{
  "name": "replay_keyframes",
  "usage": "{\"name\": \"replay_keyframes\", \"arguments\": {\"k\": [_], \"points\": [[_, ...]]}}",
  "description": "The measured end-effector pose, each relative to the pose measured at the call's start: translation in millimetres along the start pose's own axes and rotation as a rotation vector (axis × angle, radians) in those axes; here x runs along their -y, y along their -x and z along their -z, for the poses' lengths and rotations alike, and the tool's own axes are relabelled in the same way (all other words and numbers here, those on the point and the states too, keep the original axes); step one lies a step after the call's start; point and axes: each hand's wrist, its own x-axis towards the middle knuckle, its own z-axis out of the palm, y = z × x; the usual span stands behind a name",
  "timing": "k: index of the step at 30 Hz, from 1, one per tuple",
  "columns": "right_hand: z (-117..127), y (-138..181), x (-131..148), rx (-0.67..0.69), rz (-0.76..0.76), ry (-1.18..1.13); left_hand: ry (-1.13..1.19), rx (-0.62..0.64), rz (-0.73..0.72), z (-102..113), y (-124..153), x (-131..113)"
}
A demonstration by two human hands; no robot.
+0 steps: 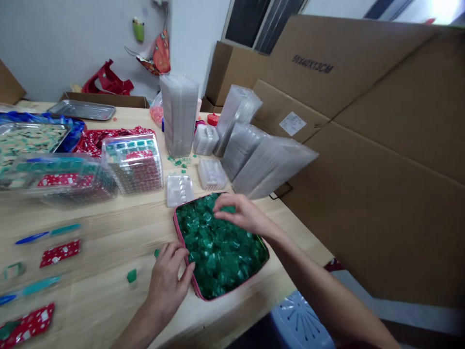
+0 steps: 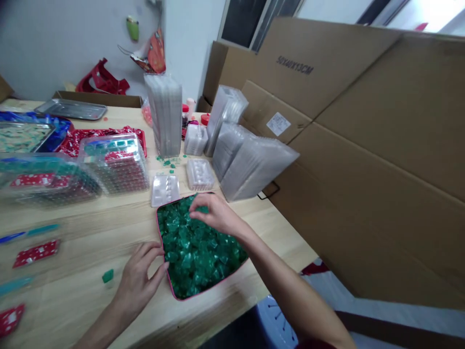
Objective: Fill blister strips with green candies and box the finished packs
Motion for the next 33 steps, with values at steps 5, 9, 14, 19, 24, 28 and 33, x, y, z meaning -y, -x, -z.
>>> {"name": "replay_keyframes", "arguments": {"k": [5, 9, 14, 19, 24, 28, 33], "points": [[-27, 92, 22, 0.050, -0.099, 0.144, -0.258, 0.015, -0.256, -25, 5, -22], [-47, 105, 10, -0.015, -0.077, 0.241, -0.316, 0.085, -0.249, -34, -9, -26], [-41, 73, -36, -0.259, -0.095, 0.106, -0.255, -0.027, -0.106, -31, -41, -12], [-31, 66, -39, -0.346, -0.134, 0.051, -0.248, -0.053, -0.063, -22, -54, -14], [-41, 100, -10, -0.224, -0.110, 0.115, -0.138, -0.030, -0.144, -19, -40, -20], [-56, 123, -8, -0.180, -0.186, 0.071, -0.155, -0.022, -0.139, -19, -27, -14], [-59, 132, -13, -0.223, -0.219, -0.054, -0.281, -0.137, -0.125, -23, -16, -20]]}}
